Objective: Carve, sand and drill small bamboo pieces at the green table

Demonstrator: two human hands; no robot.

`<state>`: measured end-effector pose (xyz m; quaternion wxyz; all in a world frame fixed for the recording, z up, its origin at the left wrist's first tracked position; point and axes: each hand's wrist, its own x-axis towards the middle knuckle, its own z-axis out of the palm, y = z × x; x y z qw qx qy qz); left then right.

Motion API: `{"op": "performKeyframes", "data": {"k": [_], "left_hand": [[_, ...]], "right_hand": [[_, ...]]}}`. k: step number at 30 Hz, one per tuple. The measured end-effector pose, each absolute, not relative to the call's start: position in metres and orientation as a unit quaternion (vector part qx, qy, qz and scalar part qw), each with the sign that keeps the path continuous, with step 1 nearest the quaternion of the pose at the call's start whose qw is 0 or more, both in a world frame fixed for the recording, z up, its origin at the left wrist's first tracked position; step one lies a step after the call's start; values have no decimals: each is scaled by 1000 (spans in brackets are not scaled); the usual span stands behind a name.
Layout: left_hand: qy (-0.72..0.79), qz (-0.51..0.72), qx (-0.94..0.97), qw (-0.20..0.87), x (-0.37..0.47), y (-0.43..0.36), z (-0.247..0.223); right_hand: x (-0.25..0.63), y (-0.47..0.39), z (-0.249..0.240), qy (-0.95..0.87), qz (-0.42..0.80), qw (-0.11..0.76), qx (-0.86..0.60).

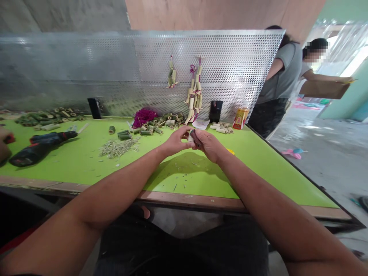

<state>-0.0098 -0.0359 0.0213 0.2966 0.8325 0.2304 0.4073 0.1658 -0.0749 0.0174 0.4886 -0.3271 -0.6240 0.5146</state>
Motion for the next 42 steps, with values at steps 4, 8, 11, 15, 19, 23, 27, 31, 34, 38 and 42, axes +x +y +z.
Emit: {"op": "performKeyframes", "data": {"k": [4,8,11,15,19,23,27,31,34,38,42], "left_hand": [[227,403,845,269,-13,-33,22],[229,402,832,306,-15,-32,21],[215,397,829,329,-13,-34,20],[203,378,842,326,-8,-36,18],[197,369,841,342,-3,-37,13],[195,393,811,388,-1,-36,11],[168,432,750,471,-6,-36,16],[161,460,718,496,-8,-35,19],[161,431,739,493,-4,-37,15],[186,351,796,457,3,-40,8],[163,364,786,473,7,-42,7]], "right_hand": [[170,-74,19,-615,494,499,-358],[175,-78,25,-655,313,542,-423],[174,-82,26,-709,176,533,-427],[168,-83,21,-752,62,512,-410],[165,-82,20,-758,27,502,-416],[167,-83,23,-758,12,498,-422],[171,-84,24,-747,-17,483,-457],[170,-86,23,-729,-24,517,-448],[167,-88,22,-729,-21,537,-424],[164,-87,23,-739,-37,511,-438],[166,-86,24,-733,-43,522,-434]]}}
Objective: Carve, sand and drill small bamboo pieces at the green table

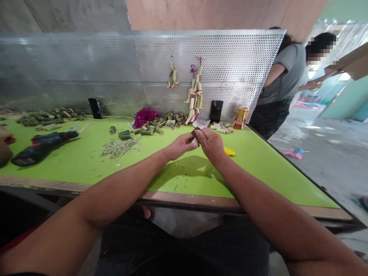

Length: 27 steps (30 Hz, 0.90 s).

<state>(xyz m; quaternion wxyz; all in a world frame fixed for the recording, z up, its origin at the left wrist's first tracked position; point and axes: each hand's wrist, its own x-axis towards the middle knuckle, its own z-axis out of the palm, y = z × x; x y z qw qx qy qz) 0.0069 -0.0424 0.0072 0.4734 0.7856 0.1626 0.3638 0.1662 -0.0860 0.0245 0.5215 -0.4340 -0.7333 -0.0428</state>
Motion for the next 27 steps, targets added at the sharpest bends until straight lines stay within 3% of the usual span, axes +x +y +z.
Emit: {"op": "performKeyframes", "data": {"k": [8,11,17,27], "left_hand": [[177,473,693,515,-7,-41,23],[168,438,724,506,-6,-39,19],[186,319,818,441,11,-42,1],[191,470,701,500,-5,-43,24]], "right_hand": [[171,-85,23,-724,-26,514,-460],[167,-86,22,-719,-19,541,-437],[167,-86,23,-729,-51,511,-453],[171,-84,20,-745,-31,495,-446]]}}
